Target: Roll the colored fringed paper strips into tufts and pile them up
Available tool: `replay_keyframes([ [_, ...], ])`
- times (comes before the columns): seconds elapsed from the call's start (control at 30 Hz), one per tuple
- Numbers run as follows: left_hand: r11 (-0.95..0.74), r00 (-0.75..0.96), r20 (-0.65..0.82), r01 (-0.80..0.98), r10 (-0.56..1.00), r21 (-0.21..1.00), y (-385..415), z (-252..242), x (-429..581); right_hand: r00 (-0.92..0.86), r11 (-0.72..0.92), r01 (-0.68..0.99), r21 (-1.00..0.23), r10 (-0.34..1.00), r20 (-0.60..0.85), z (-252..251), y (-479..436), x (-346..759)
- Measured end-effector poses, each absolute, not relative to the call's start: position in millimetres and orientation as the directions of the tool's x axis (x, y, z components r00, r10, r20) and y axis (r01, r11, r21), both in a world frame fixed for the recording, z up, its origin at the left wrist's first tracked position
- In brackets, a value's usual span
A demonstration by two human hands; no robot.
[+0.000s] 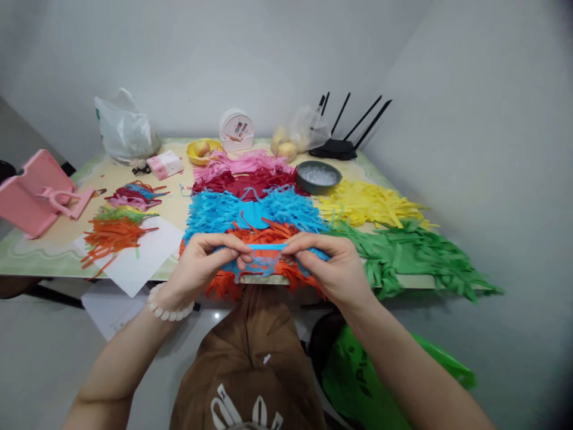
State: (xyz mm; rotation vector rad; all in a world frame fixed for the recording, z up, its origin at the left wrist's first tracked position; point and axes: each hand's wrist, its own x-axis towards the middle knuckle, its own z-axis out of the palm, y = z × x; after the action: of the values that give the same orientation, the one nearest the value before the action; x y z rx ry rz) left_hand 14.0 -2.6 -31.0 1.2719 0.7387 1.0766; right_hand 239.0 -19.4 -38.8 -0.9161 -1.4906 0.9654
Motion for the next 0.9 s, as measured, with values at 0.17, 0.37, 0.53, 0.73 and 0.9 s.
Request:
replay_keyframes([
  [0.17, -0.389, 0.555, 0.223, 0.199, 0.801, 0.9, -1.2, -16.8, -1.6, -0.217, 0.613, 0.234, -0.755, 0.79, 0.574, -33.7, -20.9, 241.5],
  [0.37, -0.581, 0.685, 0.239, 0.321, 0.688, 0.748, -0.5, 1.5, 8.8, -0.43, 0.835, 0.245, -0.493, 0.549, 0.717, -26.5, -22.2, 239.6],
  [0.53, -0.621, 0.686, 0.216, 0.421, 0.695, 0.661, 2.5, -9.7, 12.9, -0.484, 0.847, 0.28, -0.452, 0.531, 0.695, -25.9, -24.4, 244.8],
  [0.73, -0.852, 0.681, 0.52, 0.47, 0.516, 0.23, 7.6, -28.9, 5.1, -0.524, 0.431, 0.29, -0.855, 0.819, 0.235, -19.7, -13.4, 250.1],
  [0.9, -0.889, 0.672, 0.609, 0.439, 0.422, 0.131, 8.6, -35.2, 2.8, -0.625, 0.135, 0.145, -0.98, 0.78, 0.015, -29.7, -5.8, 233.5],
])
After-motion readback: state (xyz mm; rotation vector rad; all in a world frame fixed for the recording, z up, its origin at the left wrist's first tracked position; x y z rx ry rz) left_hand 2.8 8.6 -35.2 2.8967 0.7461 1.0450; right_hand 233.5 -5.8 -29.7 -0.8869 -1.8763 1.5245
